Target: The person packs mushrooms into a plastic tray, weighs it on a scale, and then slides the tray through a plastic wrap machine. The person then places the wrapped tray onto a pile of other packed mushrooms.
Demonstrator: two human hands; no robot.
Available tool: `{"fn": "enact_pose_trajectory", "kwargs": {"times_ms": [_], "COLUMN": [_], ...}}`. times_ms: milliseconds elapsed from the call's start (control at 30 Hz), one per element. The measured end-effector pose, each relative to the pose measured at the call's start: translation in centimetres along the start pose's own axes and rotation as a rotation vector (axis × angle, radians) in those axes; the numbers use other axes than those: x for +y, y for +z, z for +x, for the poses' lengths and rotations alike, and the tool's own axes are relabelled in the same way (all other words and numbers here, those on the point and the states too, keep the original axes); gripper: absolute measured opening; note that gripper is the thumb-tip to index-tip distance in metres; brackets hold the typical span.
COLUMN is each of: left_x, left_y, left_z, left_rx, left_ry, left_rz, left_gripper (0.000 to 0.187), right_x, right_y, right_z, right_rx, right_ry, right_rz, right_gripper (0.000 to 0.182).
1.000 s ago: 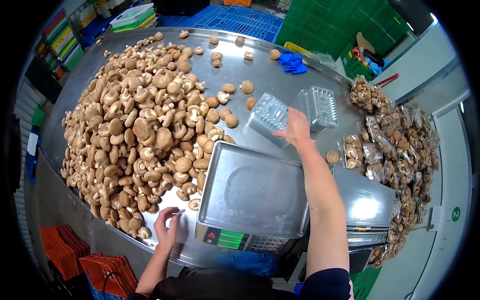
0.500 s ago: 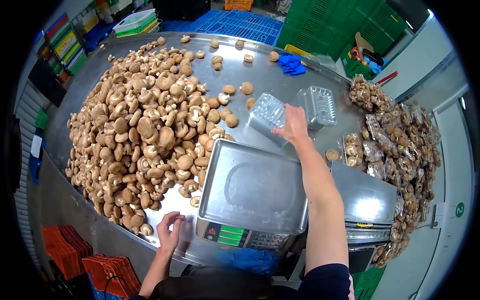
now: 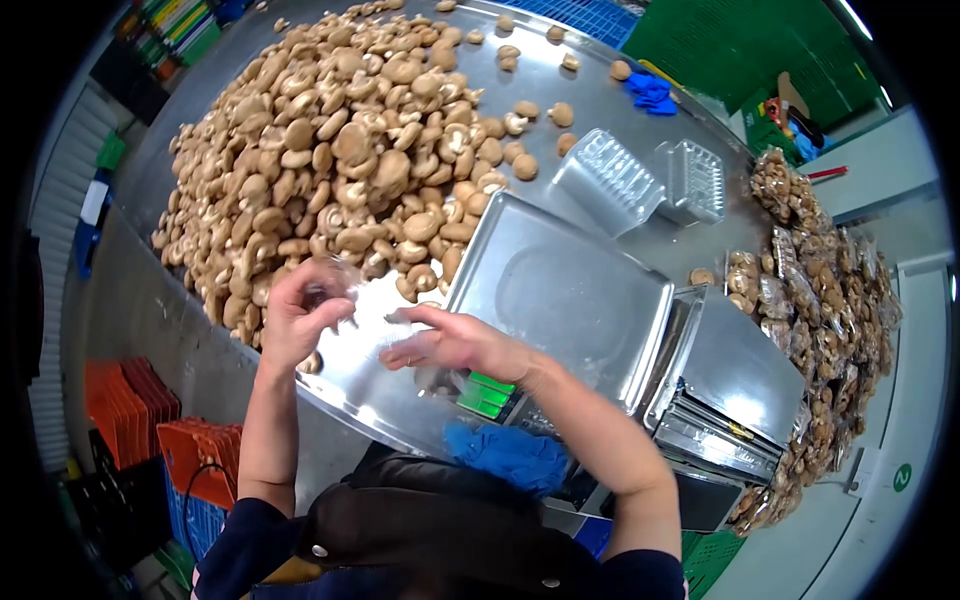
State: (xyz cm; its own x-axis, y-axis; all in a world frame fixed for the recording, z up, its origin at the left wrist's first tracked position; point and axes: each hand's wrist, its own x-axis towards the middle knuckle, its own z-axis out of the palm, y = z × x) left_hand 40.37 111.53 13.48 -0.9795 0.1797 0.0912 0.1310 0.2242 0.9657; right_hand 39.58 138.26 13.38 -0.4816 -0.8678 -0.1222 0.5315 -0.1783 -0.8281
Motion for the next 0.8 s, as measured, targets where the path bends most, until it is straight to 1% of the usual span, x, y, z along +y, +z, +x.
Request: {"fn": "enact_pose_trajectory", "kwargs": {"times_ms": [33, 67, 133, 167, 233, 267, 300, 333, 400, 433, 500, 533, 600, 633, 667, 700, 733, 800], "left_x": [-0.4, -0.8, -4.4, -6.5, -8.1, -7.4, -9.7, -10.0, -11.0, -11.1, -11.6, -11.4, -13.9, -13.9, -13.7, -15.0, -16.0, -17.4], "left_y": [-0.7, -1.4, -2.7, -2.6, -1.9, -1.3, -1.3, -0.4, 0.3, 0.3, 0.1, -0.1, -1.1, -1.3, -1.4, -1.6, -1.6, -1.7], "left_z": [-1.3, -2.6, -5.7, -8.2, -12.1, -12.6, -14.4, -15.4, -16.1, -15.9, -13.6, -11.8, -9.7, -8.3, -7.0, -6.0, -5.0, -2.6], "left_rx": [0.076, 0.151, 0.269, 0.326, 0.274, 0.232, 0.196, 0.273, 0.316, 0.350, 0.409, 0.443, 0.432, 0.464, 0.494, 0.495, 0.509, 0.557], "left_ry": [-0.192, -0.381, -0.535, -0.590, -0.803, -0.918, -0.993, -1.006, -1.111, -1.124, -1.148, -1.126, -1.072, -1.018, -0.966, -0.942, -0.893, -0.788], "left_rz": [-0.034, -0.069, -0.170, -0.307, -0.402, -0.364, -0.548, -0.661, -0.979, -1.012, -1.080, -1.070, -1.059, -1.007, -0.951, -0.948, -0.973, -1.009], "left_gripper": [0.012, 0.011, 0.010, 0.011, 0.012, 0.016, 0.020, 0.023, 0.027, 0.029, 0.032, 0.035, 0.035, 0.032, 0.029, 0.023, 0.032, 0.033], "right_x": [1.7, 3.7, 6.8, 8.3, 11.6, 13.4, 14.3, 14.8, 14.9, 14.7, 13.7, 13.3, 13.9, 13.0, 12.1, 12.4, 12.5, 12.0], "right_y": [0.1, -0.1, 0.9, 1.9, 4.0, 4.8, 5.6, 6.1, 5.8, 5.7, 4.5, 3.5, 0.4, -0.3, -0.5, -1.7, -3.0, -5.5], "right_z": [0.2, 0.2, 0.4, 1.0, 2.8, 3.5, 3.8, 4.1, 5.0, 5.4, 6.9, 8.0, 10.7, 12.3, 13.8, 15.0, 16.3, 18.6], "right_rx": [0.006, 0.021, 0.261, 0.392, 0.625, 0.725, 0.765, 0.798, 0.845, 0.870, 0.889, 0.893, 0.897, 0.897, 0.993, 1.040, 1.088, 1.073], "right_ry": [-0.018, -0.096, -0.019, 0.069, 0.202, 0.260, 0.243, 0.223, 0.320, 0.370, 0.422, 0.448, 0.477, 0.490, 0.435, 0.350, 0.263, 0.189], "right_rz": [0.275, 0.540, 0.558, 0.439, 0.204, 0.093, -0.104, -0.304, -0.432, -0.497, -0.521, -0.535, -0.456, -0.415, -0.419, -0.427, -0.436, -0.430], "right_gripper": [0.088, 0.080, 0.070, 0.064, 0.052, 0.047, 0.045, 0.043, 0.041, 0.040, 0.038, 0.037, 0.033, 0.032, 0.025, 0.022, 0.021, 0.020]}}
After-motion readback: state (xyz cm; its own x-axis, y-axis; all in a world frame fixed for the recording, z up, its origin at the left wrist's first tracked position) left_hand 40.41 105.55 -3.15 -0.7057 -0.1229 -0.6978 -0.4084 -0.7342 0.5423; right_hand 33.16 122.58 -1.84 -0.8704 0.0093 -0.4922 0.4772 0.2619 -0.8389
